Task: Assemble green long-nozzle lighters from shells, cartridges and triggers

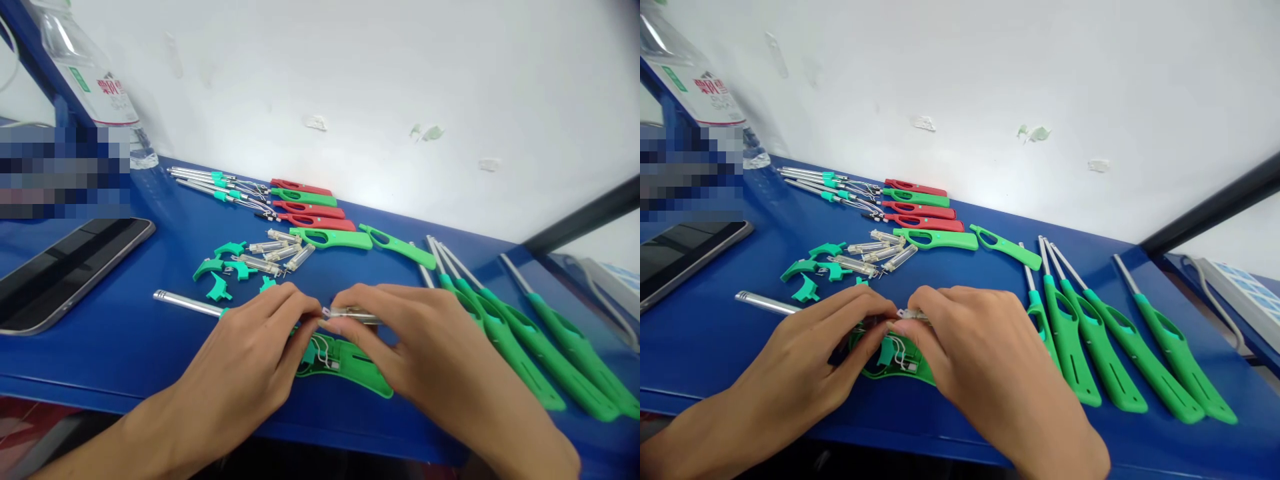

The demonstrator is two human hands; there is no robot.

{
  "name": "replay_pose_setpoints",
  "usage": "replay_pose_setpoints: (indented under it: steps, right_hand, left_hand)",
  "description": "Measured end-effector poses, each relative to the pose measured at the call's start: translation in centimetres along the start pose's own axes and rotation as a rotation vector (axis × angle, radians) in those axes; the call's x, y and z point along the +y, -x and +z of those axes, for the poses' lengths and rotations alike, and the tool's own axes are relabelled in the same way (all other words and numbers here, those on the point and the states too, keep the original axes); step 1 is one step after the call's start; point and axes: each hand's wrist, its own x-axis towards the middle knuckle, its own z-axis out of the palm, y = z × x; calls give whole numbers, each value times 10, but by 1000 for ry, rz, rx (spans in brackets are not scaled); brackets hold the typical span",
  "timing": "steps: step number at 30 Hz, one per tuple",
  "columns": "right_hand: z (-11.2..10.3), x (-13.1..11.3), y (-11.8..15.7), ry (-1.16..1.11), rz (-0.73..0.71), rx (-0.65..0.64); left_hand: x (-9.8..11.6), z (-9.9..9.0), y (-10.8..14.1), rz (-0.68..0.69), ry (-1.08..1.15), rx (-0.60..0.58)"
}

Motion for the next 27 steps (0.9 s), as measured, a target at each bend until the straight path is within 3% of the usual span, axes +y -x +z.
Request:
replay_pose_setpoints:
  steps: [27]
  right_hand:
    - [0,-3,-1,46,7,-28]
  left_hand:
    - [1,1,-1,0,-11,-7]
